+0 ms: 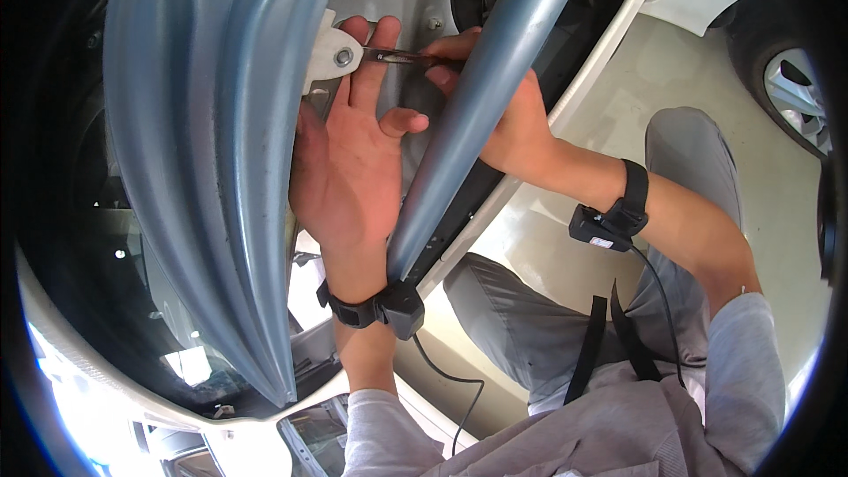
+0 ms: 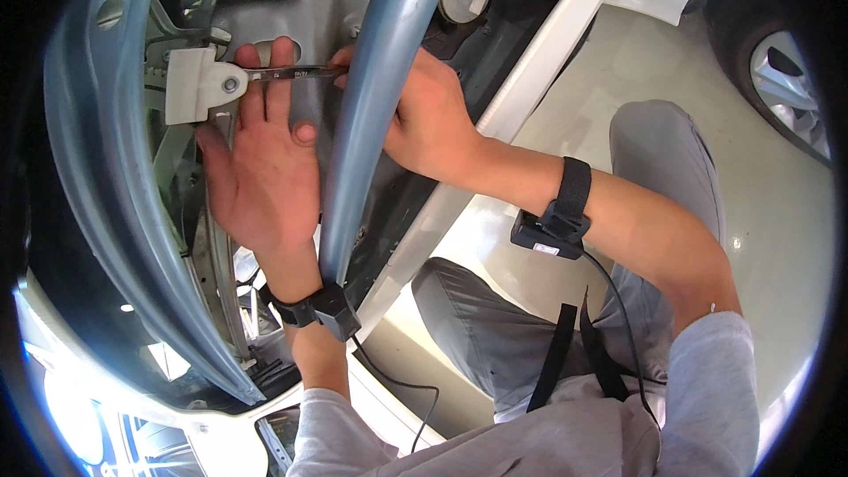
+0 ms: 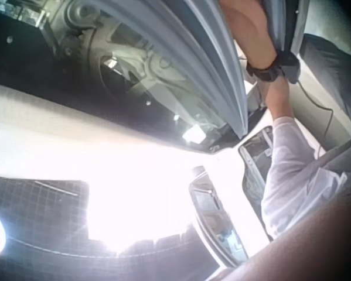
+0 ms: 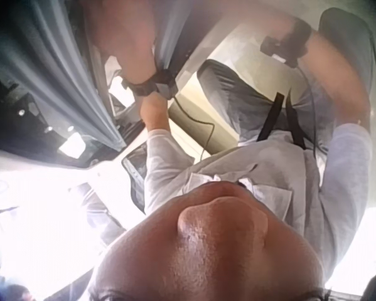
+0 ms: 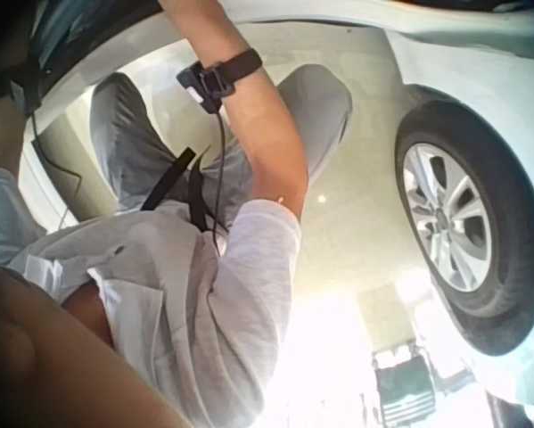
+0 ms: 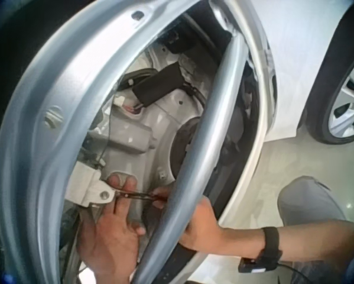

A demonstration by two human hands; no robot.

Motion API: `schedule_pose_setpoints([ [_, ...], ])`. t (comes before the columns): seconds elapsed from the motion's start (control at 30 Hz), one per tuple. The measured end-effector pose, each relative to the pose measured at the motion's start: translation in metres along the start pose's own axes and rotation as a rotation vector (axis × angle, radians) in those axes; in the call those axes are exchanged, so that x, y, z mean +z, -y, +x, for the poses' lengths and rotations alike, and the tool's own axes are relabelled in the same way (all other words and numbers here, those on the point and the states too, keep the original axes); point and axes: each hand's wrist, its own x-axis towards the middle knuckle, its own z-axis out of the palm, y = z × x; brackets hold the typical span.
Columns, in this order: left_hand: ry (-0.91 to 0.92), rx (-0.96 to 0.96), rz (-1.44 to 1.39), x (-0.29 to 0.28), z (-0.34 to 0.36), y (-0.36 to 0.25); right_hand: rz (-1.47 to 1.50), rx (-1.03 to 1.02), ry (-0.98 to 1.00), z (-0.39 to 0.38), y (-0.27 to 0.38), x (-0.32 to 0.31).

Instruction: Use a wrench and screwdriver to adjust and repair internal components of a car door.

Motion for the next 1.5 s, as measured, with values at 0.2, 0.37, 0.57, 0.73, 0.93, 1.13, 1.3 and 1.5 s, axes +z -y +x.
schedule_pose_setpoints([
  [0.2,0.014,0.011,0.041,0.001,0.002,0.004,-0.03,-0.061,-0.087,0.006,-0.003,-0.002],
  [0.37,-0.072,0.051,0.195,0.002,0.001,0.005,-0.058,0.022,-0.11,0.013,0.0,0.008],
  [0.57,-0.079,0.051,0.219,0.006,0.0,-0.004,-0.113,0.012,-0.067,0.016,0.001,0.01],
  [0.73,-0.059,0.083,0.239,-0.001,-0.002,0.001,-0.19,-0.096,-0.084,0.008,-0.001,0.012],
  [0.93,-0.123,0.003,0.325,0.004,-0.007,-0.005,0.462,0.196,-0.011,-0.01,0.016,0.028],
  [1.13,-0.066,-0.028,0.147,0.007,-0.007,-0.004,0.671,0.46,0.348,0.002,0.012,0.005],
  [1.3,-0.032,-0.008,0.057,0.005,-0.004,-0.004,0.263,0.047,0.14,-0.009,0.006,0.006],
  [1.5,-0.009,0.0,-0.074,0.005,-0.003,-0.004,0.04,0.035,0.038,0.005,0.004,-0.003],
])
